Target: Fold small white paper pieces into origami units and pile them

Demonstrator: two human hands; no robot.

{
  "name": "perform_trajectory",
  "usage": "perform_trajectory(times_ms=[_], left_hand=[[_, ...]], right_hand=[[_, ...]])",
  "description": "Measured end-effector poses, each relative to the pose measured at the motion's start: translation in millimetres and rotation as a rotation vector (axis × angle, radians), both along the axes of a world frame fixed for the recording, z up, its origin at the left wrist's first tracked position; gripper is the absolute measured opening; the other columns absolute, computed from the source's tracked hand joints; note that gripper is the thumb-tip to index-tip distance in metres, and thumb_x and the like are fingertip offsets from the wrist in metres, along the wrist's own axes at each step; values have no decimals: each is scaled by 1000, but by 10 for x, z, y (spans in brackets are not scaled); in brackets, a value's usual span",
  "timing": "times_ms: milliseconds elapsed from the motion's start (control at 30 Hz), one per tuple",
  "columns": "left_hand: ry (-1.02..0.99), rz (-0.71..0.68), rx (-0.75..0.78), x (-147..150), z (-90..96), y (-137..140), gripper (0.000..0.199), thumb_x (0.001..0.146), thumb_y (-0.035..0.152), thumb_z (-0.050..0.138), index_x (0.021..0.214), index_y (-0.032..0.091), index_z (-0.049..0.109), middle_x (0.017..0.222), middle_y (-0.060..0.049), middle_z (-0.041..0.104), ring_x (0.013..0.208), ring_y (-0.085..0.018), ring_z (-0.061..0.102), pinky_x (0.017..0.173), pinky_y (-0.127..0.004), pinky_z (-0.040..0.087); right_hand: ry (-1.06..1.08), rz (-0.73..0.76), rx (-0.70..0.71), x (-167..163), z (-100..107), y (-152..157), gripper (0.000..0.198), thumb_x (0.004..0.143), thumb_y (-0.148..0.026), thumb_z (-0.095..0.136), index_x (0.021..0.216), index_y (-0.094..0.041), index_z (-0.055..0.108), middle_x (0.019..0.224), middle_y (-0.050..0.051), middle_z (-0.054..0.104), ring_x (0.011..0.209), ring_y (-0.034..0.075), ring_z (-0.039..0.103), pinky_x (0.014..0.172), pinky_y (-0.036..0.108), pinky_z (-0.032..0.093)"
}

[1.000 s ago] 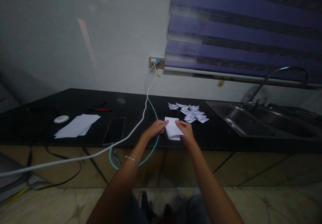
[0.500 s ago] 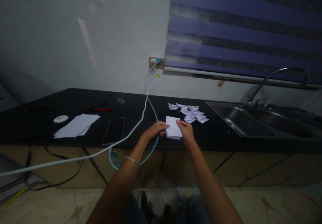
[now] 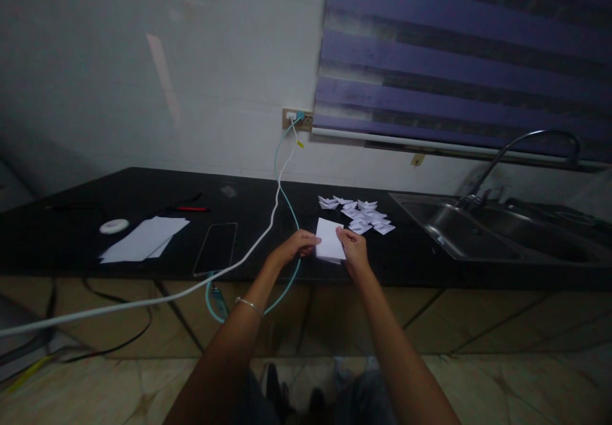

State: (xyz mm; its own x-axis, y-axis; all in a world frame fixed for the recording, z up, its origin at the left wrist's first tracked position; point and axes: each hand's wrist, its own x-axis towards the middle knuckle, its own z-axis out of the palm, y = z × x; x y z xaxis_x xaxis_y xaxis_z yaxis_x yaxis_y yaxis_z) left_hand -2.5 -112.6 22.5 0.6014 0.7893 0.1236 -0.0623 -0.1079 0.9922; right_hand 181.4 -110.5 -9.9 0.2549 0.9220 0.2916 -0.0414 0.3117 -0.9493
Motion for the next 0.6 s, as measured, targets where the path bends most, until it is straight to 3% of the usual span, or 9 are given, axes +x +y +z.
perform_trajectory(times_ms=[400, 600], left_hand=[[63, 6, 35, -11, -9, -4, 38, 67, 41, 62, 47, 16, 43, 41, 6, 35, 38, -5, 27, 43, -23, 17], [77, 3, 50, -10, -12, 9, 37, 68, 42, 61, 47, 15, 44, 42, 5, 37, 39, -5, 29, 43, -23, 19]], right_hand=[[-20, -54, 13, 0, -6, 10, 42, 64, -54, 70, 63, -12, 67, 53, -1, 54, 51, 11, 44, 49, 24, 32], [73, -54, 2, -5, -15, 13, 41, 62, -53, 72, 63, -13, 68, 56, 0, 58, 52, 13, 48, 50, 25, 36]])
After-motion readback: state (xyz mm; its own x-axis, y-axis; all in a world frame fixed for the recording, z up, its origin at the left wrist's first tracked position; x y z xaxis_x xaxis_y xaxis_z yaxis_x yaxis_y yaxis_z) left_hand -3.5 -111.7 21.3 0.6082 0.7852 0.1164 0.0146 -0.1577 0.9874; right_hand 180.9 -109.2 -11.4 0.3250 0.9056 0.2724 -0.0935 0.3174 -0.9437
